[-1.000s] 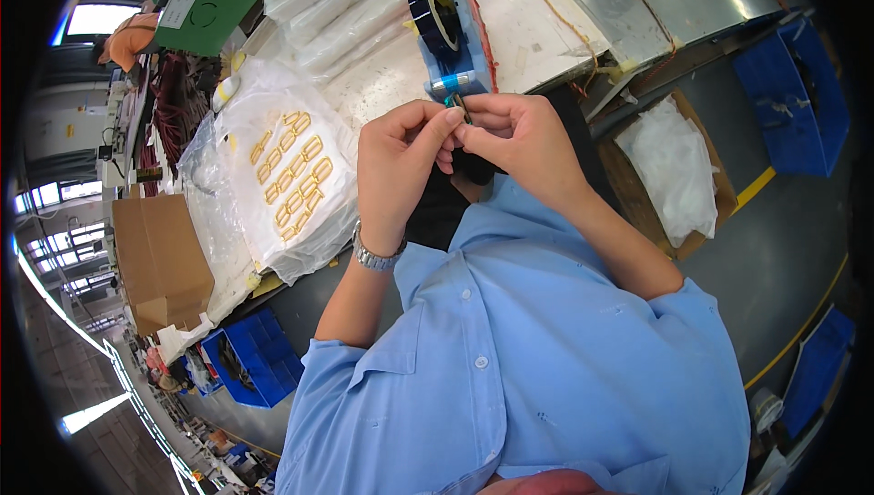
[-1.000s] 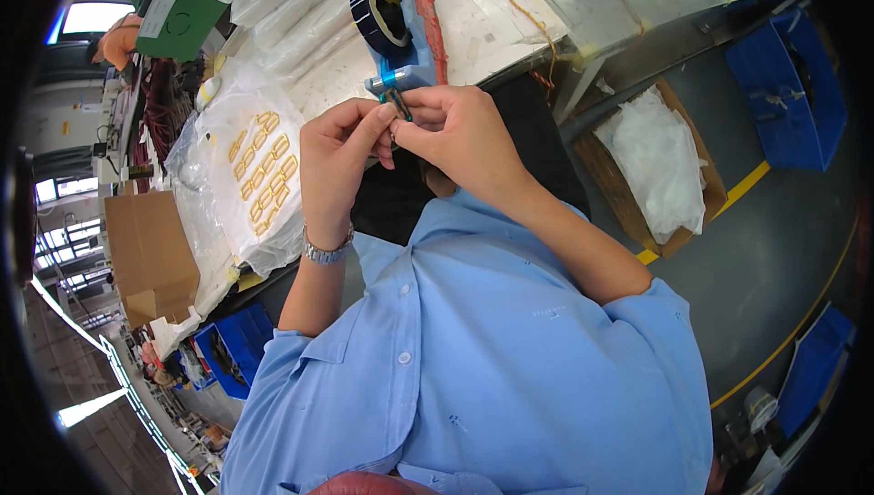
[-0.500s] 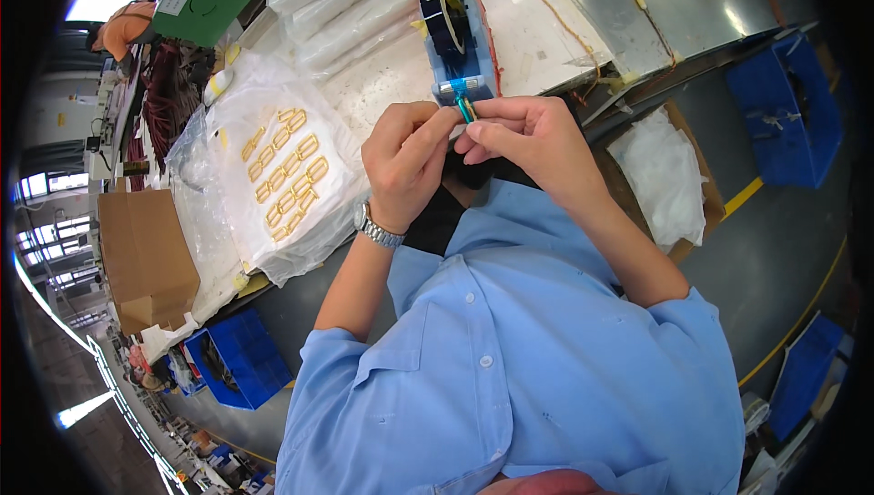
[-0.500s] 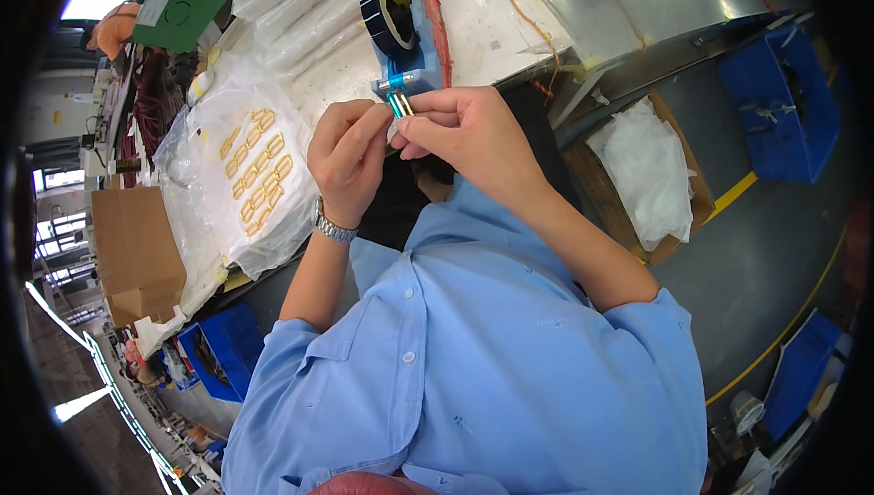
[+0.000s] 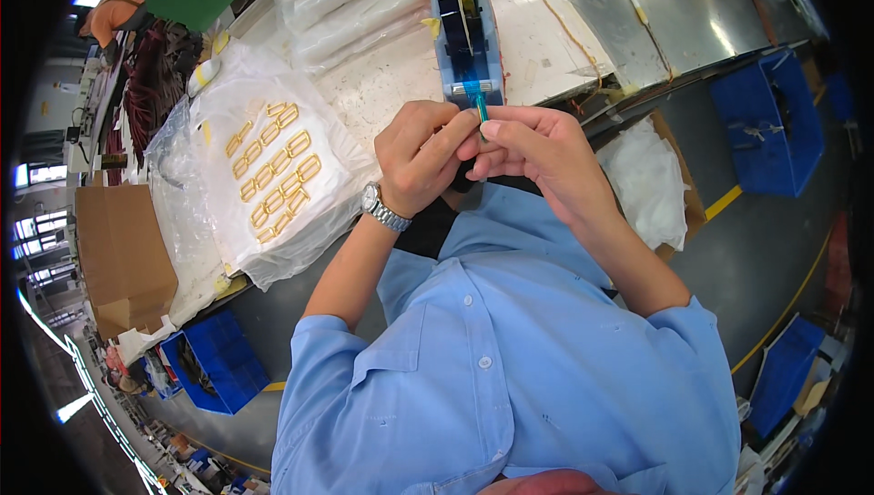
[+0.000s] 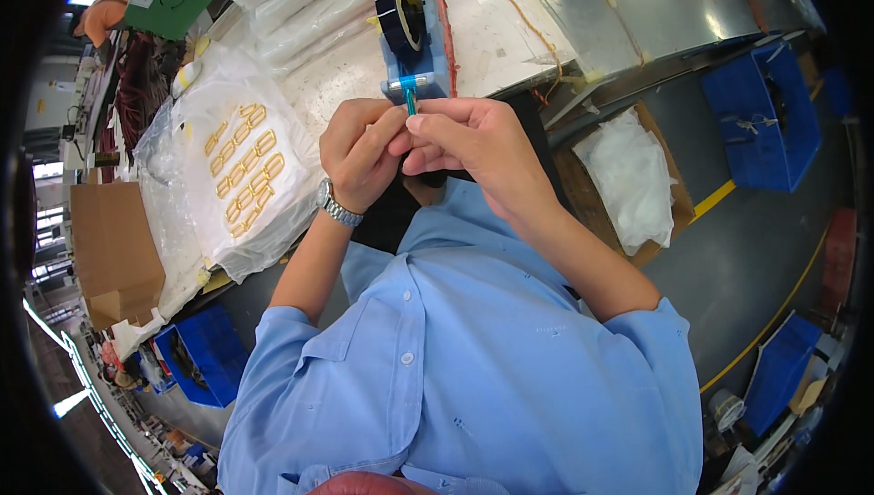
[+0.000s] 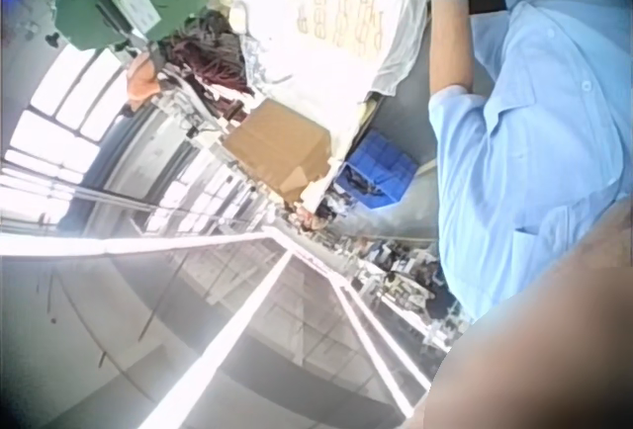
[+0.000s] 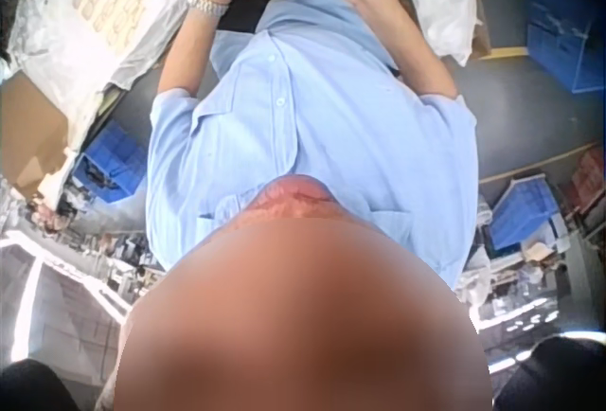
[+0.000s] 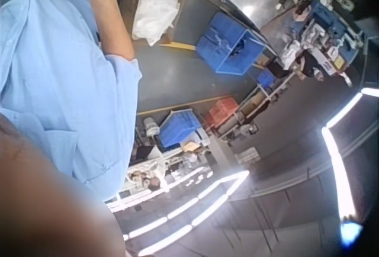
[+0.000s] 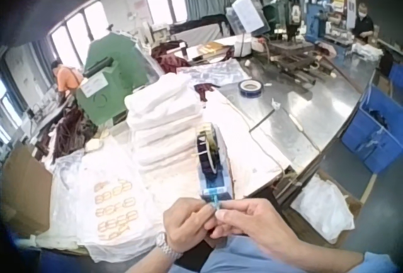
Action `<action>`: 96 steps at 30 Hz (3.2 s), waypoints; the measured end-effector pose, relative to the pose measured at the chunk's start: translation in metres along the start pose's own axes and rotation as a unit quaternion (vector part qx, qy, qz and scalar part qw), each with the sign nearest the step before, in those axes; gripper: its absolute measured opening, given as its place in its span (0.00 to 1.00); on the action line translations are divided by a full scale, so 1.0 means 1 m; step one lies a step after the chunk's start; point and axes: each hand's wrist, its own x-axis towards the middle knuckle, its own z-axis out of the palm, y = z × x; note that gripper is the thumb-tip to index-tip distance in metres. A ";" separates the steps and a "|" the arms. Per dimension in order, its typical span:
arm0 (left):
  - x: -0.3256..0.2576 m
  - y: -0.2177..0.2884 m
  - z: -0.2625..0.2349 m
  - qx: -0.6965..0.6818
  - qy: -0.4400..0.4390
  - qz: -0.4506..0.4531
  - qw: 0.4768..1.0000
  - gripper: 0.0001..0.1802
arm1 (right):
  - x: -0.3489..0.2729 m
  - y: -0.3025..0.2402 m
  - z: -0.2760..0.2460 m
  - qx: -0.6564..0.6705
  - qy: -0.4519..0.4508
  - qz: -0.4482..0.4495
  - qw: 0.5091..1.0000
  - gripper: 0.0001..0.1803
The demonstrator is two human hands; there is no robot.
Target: Packing and securing metal buckles on a plastic sheet using tape.
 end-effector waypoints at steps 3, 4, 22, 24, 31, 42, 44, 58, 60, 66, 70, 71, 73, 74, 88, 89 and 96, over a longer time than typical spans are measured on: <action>-0.001 -0.001 -0.001 0.004 0.004 0.017 1.000 0.23 | 0.000 -0.001 0.002 -0.001 0.001 0.012 1.000 0.20; -0.001 -0.002 -0.001 0.006 0.003 0.023 1.000 0.22 | 0.000 0.000 0.002 -0.002 0.001 0.013 1.000 0.20; -0.008 0.005 0.000 -0.005 -0.033 0.022 0.999 0.21 | 0.006 0.004 -0.012 -0.006 -0.012 0.062 0.998 0.17; -0.008 0.005 0.001 -0.008 -0.034 0.019 0.999 0.20 | 0.009 0.003 -0.011 -0.010 -0.016 0.074 0.997 0.17; -0.008 0.007 0.008 -0.015 0.007 -0.022 1.000 0.17 | 0.014 -0.005 -0.006 -0.095 -0.044 0.059 0.993 0.23; 0.003 0.025 0.000 -0.068 0.003 -0.148 0.987 0.13 | 0.016 0.023 0.004 -0.111 0.064 -0.121 0.984 0.17; 0.005 0.029 -0.001 -0.067 -0.001 -0.185 0.981 0.12 | 0.016 0.022 0.010 -0.110 0.071 -0.136 0.982 0.17; -0.022 0.089 -0.013 -0.095 -0.039 -0.338 0.935 0.07 | -0.025 0.049 0.002 -0.186 0.053 -0.081 0.978 0.20; -0.033 0.089 -0.018 -0.151 -0.007 -0.397 0.905 0.07 | -0.033 0.037 0.009 -0.245 0.021 -0.101 0.964 0.20; -0.026 0.095 -0.030 -0.325 0.062 -0.534 0.778 0.04 | -0.020 0.029 0.002 -0.350 -0.029 -0.155 0.924 0.18; -0.031 0.093 -0.032 -0.375 0.042 -0.552 0.743 0.07 | -0.011 0.041 -0.004 -0.226 0.017 -0.128 0.966 0.11; -0.033 0.091 -0.034 -0.359 0.017 -0.557 0.749 0.09 | -0.011 0.041 -0.005 -0.245 0.017 -0.106 0.964 0.12; -0.029 0.088 -0.044 -0.289 -0.027 -0.530 0.797 0.13 | -0.012 0.035 -0.006 -0.295 0.020 -0.112 0.949 0.11; -0.024 0.086 -0.049 -0.219 -0.072 -0.494 0.838 0.17 | -0.012 0.033 -0.006 -0.344 0.026 -0.120 0.931 0.11; 0.002 0.065 -0.069 -0.026 -0.197 -0.270 0.942 0.20 | 0.003 0.042 -0.014 -0.074 -0.060 -0.003 0.995 0.21; -0.001 0.066 -0.067 -0.028 -0.177 -0.283 0.942 0.20 | 0.003 0.042 -0.014 -0.014 -0.054 0.031 0.998 0.23; -0.008 0.073 -0.062 -0.013 -0.135 -0.313 0.940 0.20 | -0.002 0.044 -0.006 -0.041 -0.084 0.046 0.995 0.22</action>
